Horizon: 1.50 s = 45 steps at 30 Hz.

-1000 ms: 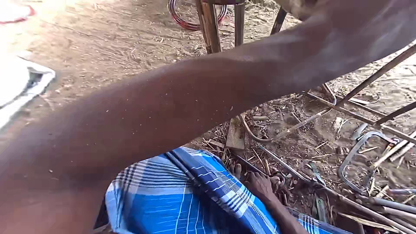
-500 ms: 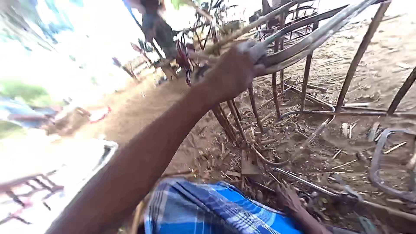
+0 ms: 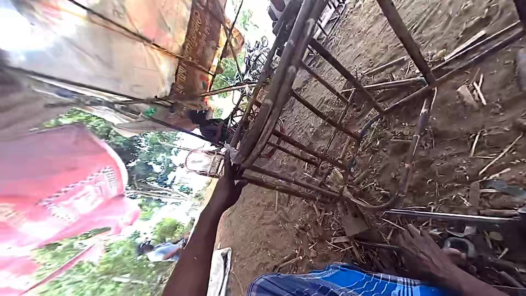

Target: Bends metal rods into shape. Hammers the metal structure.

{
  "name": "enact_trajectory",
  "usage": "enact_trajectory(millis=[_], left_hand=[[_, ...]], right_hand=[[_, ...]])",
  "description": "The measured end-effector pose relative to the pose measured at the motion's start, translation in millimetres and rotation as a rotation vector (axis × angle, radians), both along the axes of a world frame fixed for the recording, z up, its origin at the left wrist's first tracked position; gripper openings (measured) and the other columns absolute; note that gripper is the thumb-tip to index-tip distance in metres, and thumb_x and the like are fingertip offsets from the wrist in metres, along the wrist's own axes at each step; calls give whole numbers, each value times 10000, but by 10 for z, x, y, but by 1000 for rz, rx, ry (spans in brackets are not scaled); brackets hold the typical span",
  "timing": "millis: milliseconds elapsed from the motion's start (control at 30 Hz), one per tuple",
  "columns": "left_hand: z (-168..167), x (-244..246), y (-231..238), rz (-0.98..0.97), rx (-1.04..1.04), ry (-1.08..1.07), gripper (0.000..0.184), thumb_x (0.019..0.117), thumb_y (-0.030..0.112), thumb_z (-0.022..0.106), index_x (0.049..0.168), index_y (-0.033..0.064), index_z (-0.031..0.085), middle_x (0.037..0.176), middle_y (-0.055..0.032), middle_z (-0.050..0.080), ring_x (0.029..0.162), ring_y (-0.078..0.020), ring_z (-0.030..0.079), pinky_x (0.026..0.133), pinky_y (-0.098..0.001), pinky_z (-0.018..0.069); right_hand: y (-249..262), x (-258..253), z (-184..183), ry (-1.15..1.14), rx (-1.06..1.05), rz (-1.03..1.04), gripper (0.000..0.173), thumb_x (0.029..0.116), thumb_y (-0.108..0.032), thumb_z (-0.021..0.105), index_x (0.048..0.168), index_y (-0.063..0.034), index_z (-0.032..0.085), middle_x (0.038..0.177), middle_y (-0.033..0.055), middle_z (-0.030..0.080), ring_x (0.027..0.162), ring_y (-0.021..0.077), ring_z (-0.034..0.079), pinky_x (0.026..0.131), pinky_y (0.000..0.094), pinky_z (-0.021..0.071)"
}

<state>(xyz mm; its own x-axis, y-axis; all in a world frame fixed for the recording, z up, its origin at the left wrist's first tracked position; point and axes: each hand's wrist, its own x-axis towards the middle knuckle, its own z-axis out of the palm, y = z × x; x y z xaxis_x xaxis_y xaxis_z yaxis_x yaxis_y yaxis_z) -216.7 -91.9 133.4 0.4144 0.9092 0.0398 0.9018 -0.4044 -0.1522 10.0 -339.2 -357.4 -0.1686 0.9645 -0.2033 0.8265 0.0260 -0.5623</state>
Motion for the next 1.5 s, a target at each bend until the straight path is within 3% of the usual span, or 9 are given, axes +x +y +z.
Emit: enact_trajectory(millis=[167,300,567,833,967,1167,1300,1367,1500], left_hand=[[-102,-22,68,-4,97,-40,919,954,15,692,1646,138,101,1331,-217,644,1196,-353,660,1052,-564,510],[-21,12,58,69,53,-35,532,1011,90,643,1493,4,432,1310,-230,646,1180,-331,655,1042,-562,508],[-104,161,29,168,104,-72,362,1014,96,645,1329,-58,554,1132,-199,691,994,-253,683,944,-476,552],[-175,139,31,155,115,-157,487,1000,24,634,1446,-18,443,1201,-143,688,1047,-178,690,982,-402,559],[-183,131,90,188,91,-189,446,1004,15,619,1423,-17,468,1204,-111,689,1059,-146,682,988,-372,556],[-159,75,134,155,140,-123,519,1005,28,624,1474,-33,411,1232,-149,687,1086,-165,690,1007,-391,555],[-172,98,86,169,157,19,428,1042,134,614,1386,-86,486,1195,-249,674,1058,-294,688,992,-508,535],[-177,72,113,109,159,20,485,1043,157,609,1459,-33,448,1151,-249,679,1019,-318,692,960,-539,543],[-221,-66,173,8,215,-5,465,1052,221,577,1431,-28,475,1110,-311,682,981,-488,687,885,-717,506]], right_hand=[[12,228,190,156,-116,110,453,953,-398,568,1247,-55,600,1061,198,705,1009,410,687,902,619,505],[227,341,324,260,-58,213,437,960,-492,552,1229,-152,610,950,148,708,917,387,701,792,589,535],[532,425,657,614,-142,42,284,993,-416,581,1124,-176,656,905,104,689,880,322,685,749,546,534],[731,763,578,966,-301,-269,314,1046,-203,563,1336,-88,596,973,233,690,895,439,674,757,659,515],[785,1030,532,1347,-455,-396,373,1095,-114,435,1466,-76,459,877,182,631,615,271,625,555,455,554],[814,1189,650,2087,-596,-492,499,1107,-121,386,1590,-224,313,1303,175,649,849,351,751,678,466,655],[787,1189,751,2141,-415,-281,469,1096,-330,423,1558,-249,423,1316,110,675,592,173,692,417,283,563],[747,1216,1020,2137,-428,-255,451,1099,-421,403,1459,-191,546,1102,142,724,470,117,594,374,237,499],[596,1138,1256,1770,-531,-160,544,1103,-334,447,1614,-362,265,1094,97,720,446,93,508,390,228,452]])
